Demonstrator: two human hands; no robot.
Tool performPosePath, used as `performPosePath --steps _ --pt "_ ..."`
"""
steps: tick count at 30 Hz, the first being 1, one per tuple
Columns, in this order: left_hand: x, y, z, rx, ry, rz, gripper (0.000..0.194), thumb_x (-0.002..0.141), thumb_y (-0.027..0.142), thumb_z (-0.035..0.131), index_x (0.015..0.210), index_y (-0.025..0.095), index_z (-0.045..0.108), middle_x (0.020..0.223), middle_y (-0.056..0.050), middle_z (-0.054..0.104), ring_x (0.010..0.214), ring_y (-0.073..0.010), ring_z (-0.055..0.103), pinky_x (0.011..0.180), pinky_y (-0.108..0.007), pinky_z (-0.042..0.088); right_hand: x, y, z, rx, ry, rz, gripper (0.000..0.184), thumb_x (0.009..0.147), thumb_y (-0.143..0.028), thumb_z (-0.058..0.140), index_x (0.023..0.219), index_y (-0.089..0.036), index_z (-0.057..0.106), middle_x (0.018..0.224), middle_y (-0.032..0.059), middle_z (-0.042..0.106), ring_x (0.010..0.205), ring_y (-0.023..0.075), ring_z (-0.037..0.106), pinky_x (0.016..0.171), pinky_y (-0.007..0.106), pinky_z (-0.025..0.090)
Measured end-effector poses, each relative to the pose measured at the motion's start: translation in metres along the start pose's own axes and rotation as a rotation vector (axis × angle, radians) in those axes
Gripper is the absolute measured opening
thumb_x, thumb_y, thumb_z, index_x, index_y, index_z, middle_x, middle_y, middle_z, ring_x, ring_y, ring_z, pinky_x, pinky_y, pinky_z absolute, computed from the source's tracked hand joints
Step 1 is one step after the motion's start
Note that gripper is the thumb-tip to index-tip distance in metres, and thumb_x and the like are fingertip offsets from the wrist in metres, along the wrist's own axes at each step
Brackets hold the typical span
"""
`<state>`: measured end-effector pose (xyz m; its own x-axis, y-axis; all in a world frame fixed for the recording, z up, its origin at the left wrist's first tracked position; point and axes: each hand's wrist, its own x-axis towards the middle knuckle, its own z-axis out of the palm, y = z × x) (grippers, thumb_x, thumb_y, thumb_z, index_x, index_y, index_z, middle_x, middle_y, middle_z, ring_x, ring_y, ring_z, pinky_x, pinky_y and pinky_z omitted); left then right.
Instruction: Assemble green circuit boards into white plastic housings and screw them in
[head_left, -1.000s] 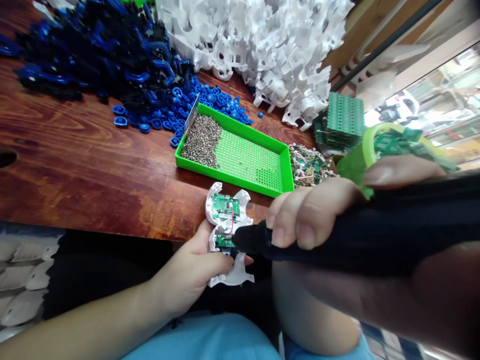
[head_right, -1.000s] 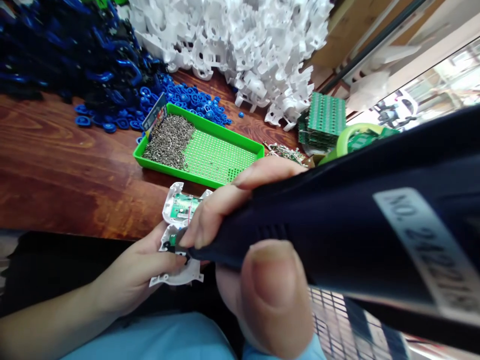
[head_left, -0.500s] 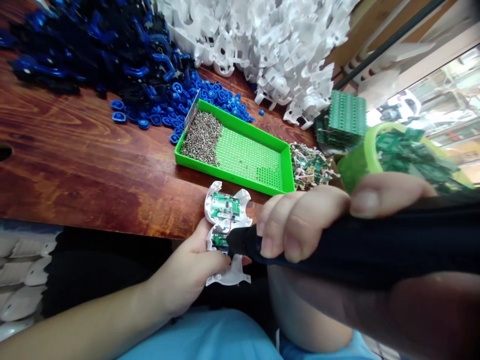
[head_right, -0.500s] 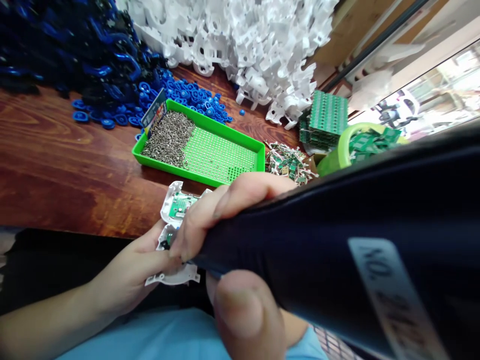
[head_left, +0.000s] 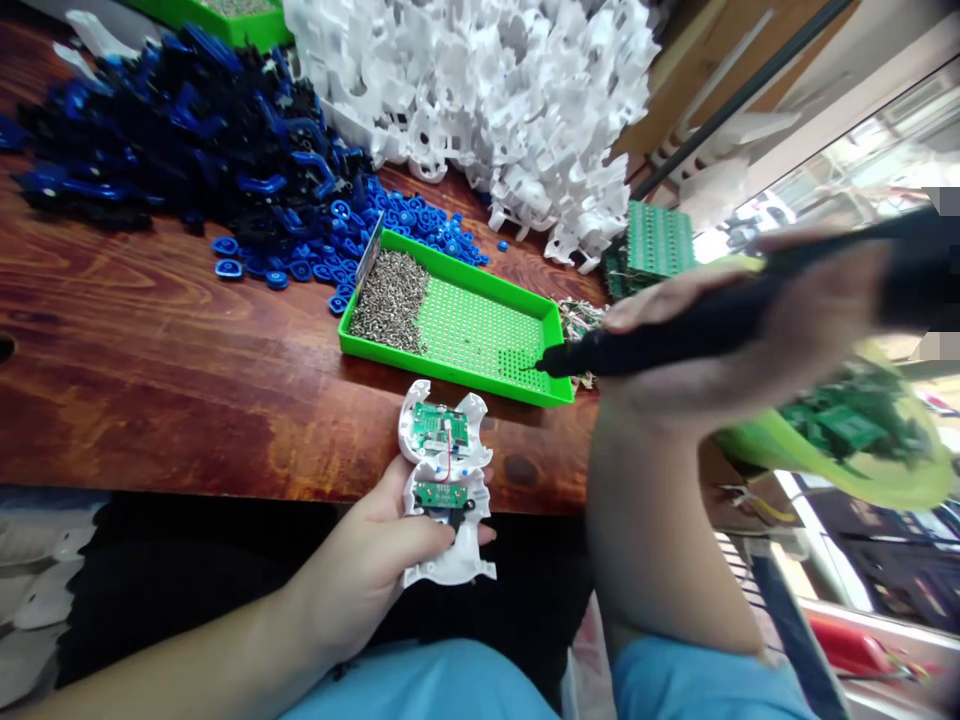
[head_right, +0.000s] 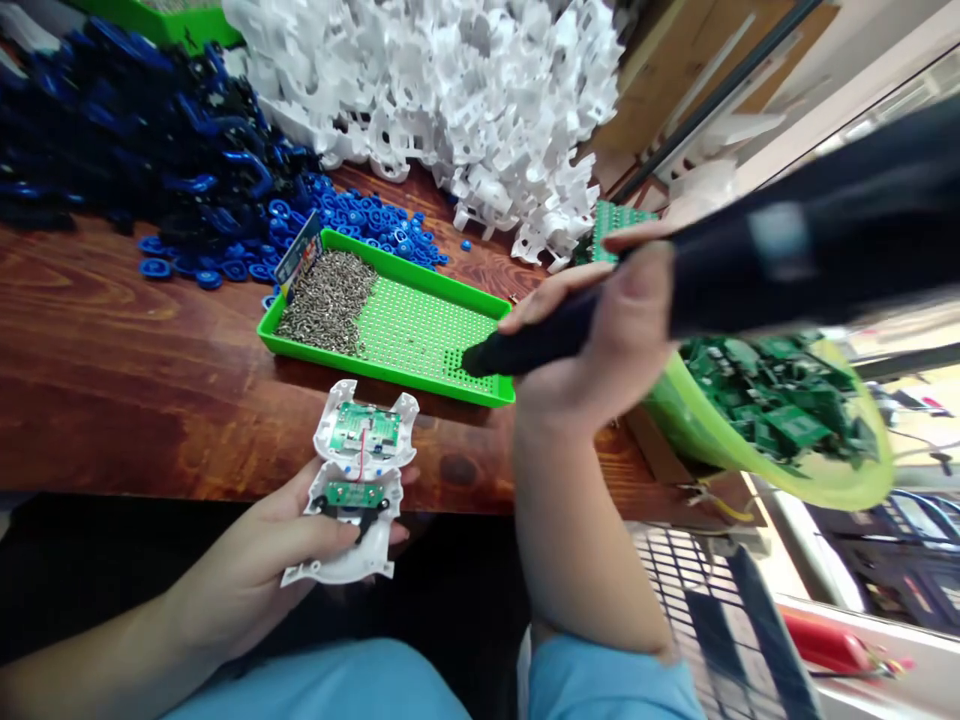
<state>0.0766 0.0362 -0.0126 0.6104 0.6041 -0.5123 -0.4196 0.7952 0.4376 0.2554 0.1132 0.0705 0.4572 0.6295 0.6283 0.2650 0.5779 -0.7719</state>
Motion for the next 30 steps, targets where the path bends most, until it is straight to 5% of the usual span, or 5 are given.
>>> performPosePath --steps 3,7,13,30 --pt "0.000 0.000 0.000 -0.012 -0.010 0.005 0.053 0.068 0.004 0.062 0.118 0.017 0.051 0.103 -0.008 0.068 0.086 -0.0240 0.068 0.071 -0.030 0.053 0.020 0.043 0.002 0.061 0.106 -0.085 0.014 0.079 -0.039 0.047 0.079 -0.025 0.046 0.053 -0.0073 0.041 0.036 0.0086 0.041 0.032 0.023 0.031" --pt "0.000 -0.001 0.001 -0.022 -0.024 0.016 0.052 0.070 0.005 0.061 0.119 0.017 0.051 0.103 -0.008 0.068 0.088 -0.0257 0.068 0.070 -0.029 0.052 0.031 0.073 0.002 0.041 0.060 -0.082 0.016 0.080 -0.041 0.053 0.083 -0.026 0.048 0.055 -0.0083 0.046 0.038 0.0087 0.045 0.037 0.024 0.038" --pt "0.000 -0.002 0.000 -0.027 -0.005 0.012 0.051 0.070 0.007 0.062 0.119 0.018 0.052 0.106 -0.009 0.068 0.088 -0.0254 0.068 0.072 -0.030 0.051 0.032 0.080 0.005 0.052 0.056 -0.091 0.017 0.078 -0.042 0.058 0.079 -0.029 0.046 0.048 -0.0112 0.043 0.036 0.0107 0.045 0.047 0.030 0.049" --pt "0.000 -0.003 0.001 -0.053 0.008 0.006 0.052 0.073 0.005 0.059 0.122 0.016 0.048 0.105 -0.008 0.069 0.090 -0.0250 0.069 0.076 -0.029 0.055 0.028 0.082 0.003 -0.004 0.028 -0.042 0.011 0.081 -0.036 0.055 0.080 -0.033 0.045 0.051 -0.0098 0.044 0.044 0.0122 0.046 0.059 0.035 0.049"
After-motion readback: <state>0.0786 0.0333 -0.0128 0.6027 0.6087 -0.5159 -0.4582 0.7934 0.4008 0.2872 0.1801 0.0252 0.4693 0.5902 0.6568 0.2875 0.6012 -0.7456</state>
